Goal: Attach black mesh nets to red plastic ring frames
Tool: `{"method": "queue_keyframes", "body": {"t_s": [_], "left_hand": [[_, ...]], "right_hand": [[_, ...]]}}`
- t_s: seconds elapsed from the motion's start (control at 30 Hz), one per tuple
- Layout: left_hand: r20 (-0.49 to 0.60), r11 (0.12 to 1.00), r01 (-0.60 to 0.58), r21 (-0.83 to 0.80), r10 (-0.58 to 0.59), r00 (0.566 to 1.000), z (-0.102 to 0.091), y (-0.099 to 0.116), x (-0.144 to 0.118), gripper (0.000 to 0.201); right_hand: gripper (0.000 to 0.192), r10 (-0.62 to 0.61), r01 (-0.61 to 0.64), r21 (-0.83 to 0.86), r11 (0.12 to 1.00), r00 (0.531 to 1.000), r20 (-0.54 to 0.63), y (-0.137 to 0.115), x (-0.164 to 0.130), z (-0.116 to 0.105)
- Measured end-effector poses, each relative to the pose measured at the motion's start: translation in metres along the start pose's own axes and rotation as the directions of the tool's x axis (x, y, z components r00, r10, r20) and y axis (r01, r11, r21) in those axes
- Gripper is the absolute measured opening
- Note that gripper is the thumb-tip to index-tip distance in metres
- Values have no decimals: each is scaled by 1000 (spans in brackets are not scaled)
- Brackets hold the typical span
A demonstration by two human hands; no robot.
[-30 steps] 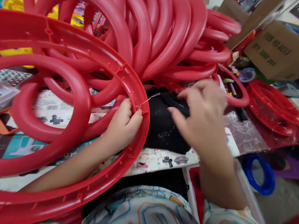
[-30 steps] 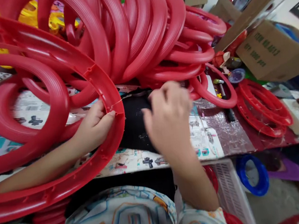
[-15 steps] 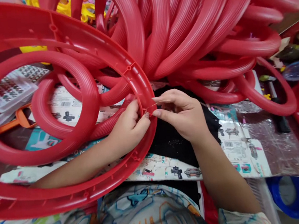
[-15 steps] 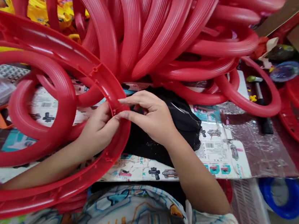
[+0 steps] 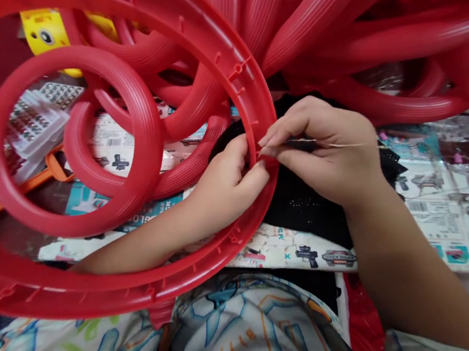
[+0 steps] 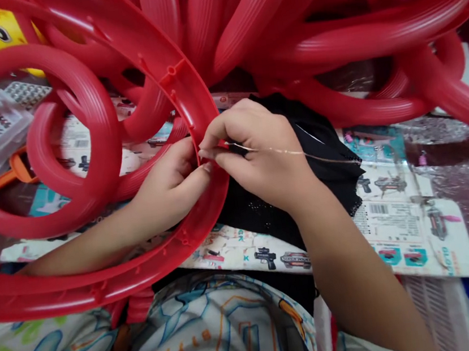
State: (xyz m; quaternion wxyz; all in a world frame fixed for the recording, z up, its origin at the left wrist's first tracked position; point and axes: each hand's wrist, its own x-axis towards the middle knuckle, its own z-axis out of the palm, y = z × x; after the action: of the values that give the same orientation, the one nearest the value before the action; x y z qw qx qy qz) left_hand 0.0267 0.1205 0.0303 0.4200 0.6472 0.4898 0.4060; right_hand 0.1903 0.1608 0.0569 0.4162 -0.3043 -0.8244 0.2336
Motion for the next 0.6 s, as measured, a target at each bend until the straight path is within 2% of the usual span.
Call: {"method": "queue_keyframes", "body": {"t_s": [0.17,0.37,0.5,0.6], "left_hand": [[25,1000,30,-8,-30,999,0,3,1,19],[83,999,35,-15,-33,996,-2,1,2,26],[76,1000,11,-28,-9,997,-2,1,2,25],[61,997,-21,-74,26,998,-2,2,3,23]], "right_hand": [[15,-32,38,-70,997,996,83,1,1,-4],[16,-48,51,-17,999,987,150,0,3,-8],[16,-160,192,-149,970,966,202,-2,3,-7],[16,-222,258,-217,942,959,174,-4,1,-6]]}}
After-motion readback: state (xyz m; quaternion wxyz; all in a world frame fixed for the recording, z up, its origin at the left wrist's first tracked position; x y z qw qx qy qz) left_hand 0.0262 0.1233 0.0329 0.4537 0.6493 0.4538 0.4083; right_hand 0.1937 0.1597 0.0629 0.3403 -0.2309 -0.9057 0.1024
